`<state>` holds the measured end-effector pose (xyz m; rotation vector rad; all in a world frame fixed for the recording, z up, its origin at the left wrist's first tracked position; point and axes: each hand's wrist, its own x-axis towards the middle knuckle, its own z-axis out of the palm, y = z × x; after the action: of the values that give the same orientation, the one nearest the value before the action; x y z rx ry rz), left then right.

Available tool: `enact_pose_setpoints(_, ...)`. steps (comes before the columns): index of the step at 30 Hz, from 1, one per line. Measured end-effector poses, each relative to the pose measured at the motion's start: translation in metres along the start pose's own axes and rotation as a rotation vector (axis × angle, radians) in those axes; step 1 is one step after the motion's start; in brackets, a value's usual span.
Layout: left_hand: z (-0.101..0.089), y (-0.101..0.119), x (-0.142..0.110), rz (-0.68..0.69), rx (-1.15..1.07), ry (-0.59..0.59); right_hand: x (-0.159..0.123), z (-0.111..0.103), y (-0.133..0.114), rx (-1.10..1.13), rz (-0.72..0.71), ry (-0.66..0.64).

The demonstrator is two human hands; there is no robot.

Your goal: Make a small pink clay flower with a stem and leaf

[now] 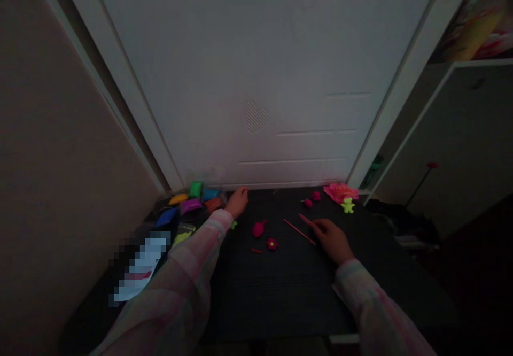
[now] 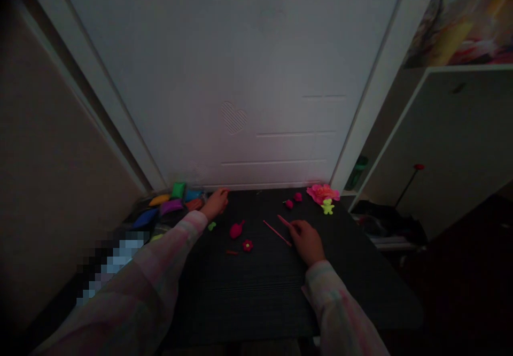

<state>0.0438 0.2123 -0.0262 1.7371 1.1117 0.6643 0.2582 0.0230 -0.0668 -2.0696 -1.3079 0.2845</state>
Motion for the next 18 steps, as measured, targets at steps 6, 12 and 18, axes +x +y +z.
enact_pose_setpoints(6,-0.001,0.008,-0.006,-0.041,-0.303,-0.049,0.0,0.0,0.001,0.0,0.005,-0.005)
enact_pose_setpoints(12,0.001,0.011,-0.007,-0.084,-0.457,-0.024,0.0,0.001,0.001,-0.005,0.014,-0.009)
enact_pose_setpoints(18,0.001,0.014,-0.007,-0.155,-0.575,-0.036,0.001,0.001,0.002,-0.011,0.02,-0.021)
